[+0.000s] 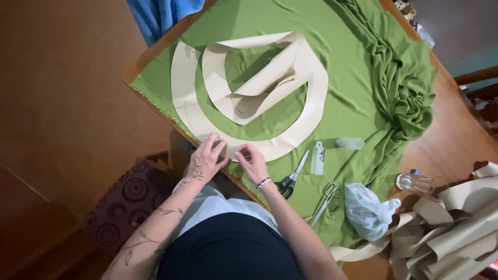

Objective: Pinning a paper pattern onto green fabric on a wooden table to prepare for cutting.

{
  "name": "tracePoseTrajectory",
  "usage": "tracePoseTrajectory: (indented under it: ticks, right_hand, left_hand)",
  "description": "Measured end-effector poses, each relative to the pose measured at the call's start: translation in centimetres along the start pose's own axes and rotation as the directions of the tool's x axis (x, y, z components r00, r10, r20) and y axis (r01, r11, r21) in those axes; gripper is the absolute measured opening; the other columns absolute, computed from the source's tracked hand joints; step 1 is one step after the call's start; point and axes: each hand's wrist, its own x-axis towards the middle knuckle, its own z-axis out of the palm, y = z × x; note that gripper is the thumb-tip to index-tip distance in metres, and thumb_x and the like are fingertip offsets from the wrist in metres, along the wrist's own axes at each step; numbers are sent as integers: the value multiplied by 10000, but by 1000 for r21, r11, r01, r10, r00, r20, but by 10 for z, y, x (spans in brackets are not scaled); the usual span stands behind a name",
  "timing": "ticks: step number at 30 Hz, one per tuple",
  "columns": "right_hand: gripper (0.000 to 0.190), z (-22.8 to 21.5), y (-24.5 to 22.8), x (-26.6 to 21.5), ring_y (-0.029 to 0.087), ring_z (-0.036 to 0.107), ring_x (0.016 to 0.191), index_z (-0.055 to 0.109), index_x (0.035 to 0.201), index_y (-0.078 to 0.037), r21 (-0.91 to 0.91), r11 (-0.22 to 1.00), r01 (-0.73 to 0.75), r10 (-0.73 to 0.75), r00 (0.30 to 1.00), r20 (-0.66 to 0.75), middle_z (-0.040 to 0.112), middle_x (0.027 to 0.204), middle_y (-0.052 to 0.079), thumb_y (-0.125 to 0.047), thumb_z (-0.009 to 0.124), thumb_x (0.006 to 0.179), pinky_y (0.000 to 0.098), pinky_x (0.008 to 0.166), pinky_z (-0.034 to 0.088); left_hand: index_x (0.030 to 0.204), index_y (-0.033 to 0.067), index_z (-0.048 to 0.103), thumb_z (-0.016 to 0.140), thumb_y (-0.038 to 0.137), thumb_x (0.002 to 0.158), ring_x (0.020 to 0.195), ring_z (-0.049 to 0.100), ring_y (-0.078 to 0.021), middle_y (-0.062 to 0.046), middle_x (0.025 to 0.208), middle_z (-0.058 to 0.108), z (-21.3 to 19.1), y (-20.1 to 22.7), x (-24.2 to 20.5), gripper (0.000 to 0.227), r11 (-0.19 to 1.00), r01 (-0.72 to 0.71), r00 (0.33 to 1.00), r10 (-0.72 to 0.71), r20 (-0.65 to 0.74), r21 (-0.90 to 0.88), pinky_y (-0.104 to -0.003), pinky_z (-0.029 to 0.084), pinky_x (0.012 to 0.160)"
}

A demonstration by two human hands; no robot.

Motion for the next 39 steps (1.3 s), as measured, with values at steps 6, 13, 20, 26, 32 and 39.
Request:
tracePoseTrajectory:
  ticks: [6,13,20,26,32,39]
  right_hand:
    - [121,5,3,4,167,695,748,742,943,-184,-266,963,49,-17,992,122,729,792,17,-194,770,826,306,739,571]
    - [97,15,18,17,91,657,621,730,823,-239,-394,916,75,-25,991,129,677,656,-77,-225,768,735,259,653,554]
    - [70,22,26,21,152,683,631,703,751,-257,-500,865,45,4,995,96,662,604,-86,-296,737,702,316,679,555]
    - [86,17,20,17,151,709,697,744,819,-241,-460,887,42,12,993,114,716,680,-59,-283,736,745,316,716,556]
    - [70,22,14,14,186,731,762,746,862,-249,-463,886,30,21,994,105,741,751,-36,-254,733,793,337,750,565]
    - [31,31,2,8,244,728,832,728,884,-263,-461,887,8,8,999,33,730,806,-1,-263,733,853,377,782,570]
  left_hand:
    - [1213,168,656,805,358,777,1152,657,-284,-91,1291,563,-30,10,9,499,1000,12,996,-10,86,-27,-372,584,937]
    - [1124,191,659,762,252,832,1128,670,-243,-36,1263,557,-47,2,12,316,988,69,983,-43,181,-141,-341,595,920]
    - [943,155,704,732,202,885,1144,655,-215,0,1029,657,-28,-14,5,79,987,-113,994,113,-5,-116,-313,563,974]
    - [987,161,723,694,229,917,1087,658,-182,-4,1052,719,-26,-16,-7,102,982,-186,977,186,-103,5,-337,537,959]
    - [946,144,721,695,217,881,1063,659,-225,-60,1089,701,-44,-2,-9,100,975,-221,965,222,-142,21,-386,522,941]
    - [976,164,740,668,214,866,1092,654,-222,-56,1116,699,-49,2,-8,140,980,-197,967,197,-163,21,-398,487,985]
